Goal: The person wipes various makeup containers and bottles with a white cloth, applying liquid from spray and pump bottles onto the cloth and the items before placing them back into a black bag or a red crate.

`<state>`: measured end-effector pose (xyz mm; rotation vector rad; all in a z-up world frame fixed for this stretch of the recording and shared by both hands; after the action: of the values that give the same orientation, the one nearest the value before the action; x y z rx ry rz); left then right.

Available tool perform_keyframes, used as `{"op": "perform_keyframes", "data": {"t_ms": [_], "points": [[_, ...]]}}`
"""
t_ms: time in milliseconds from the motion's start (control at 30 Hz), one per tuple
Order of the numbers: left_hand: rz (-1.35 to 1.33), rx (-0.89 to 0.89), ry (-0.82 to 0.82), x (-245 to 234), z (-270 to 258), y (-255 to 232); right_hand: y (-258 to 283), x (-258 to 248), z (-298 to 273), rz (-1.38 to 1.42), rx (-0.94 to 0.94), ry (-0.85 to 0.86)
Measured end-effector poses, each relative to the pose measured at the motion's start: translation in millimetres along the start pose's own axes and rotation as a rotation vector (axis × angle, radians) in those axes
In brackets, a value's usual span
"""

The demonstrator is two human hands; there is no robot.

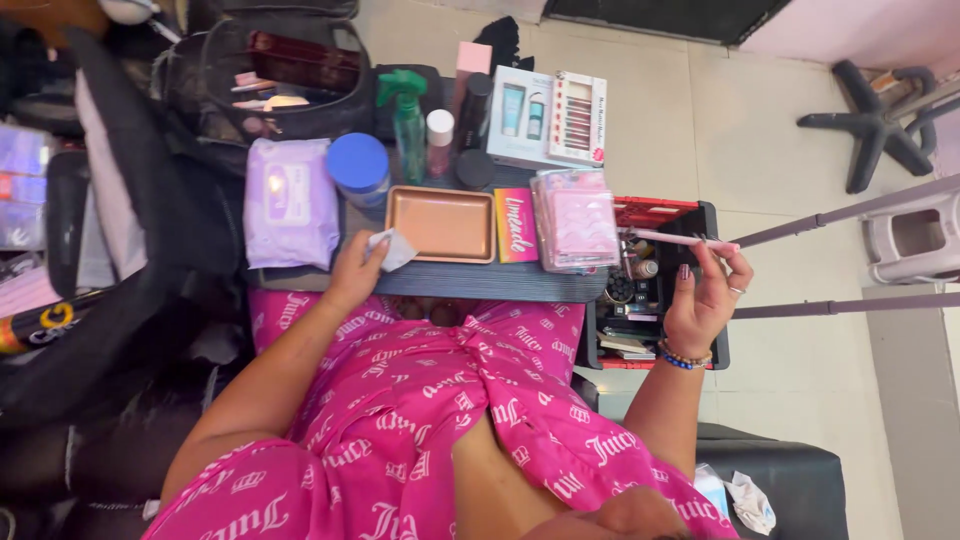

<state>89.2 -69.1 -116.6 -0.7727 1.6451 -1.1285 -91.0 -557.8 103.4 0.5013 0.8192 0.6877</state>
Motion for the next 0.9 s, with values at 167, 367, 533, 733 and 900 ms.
{"op": "perform_keyframes", "data": {"t_ms": [167,367,533,733,900], "points": [[-0.087,0.327,0.035,7,-8,-83,96,112,20,0.147,-0.111,0.34],[-0.237,0.45,0.301,20,-29,-142,134,291,19,0.829,0.028,0.882],[-0.508,0.171,0.138,-24,-3,-70,57,352,99,0.698,0.131,0.566],[-0.768,0.125,0.141,-42,-3,-41,25,412,181,0.686,0.116,0.575],[-0.805,0.189,0.192,-52,-10,-52,61,429,181,0.751,0.061,0.591]]}}
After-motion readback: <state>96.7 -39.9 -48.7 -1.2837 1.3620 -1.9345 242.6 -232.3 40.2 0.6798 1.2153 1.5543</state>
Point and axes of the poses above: each hand's wrist, its own z-axis towards the middle knuckle, its own x-axis out of the palm, y = z × x, the point moved 10 cm from there along z, towards the middle knuckle, and after that the axes turned 11 degrees about y, right-handed, at the moved point
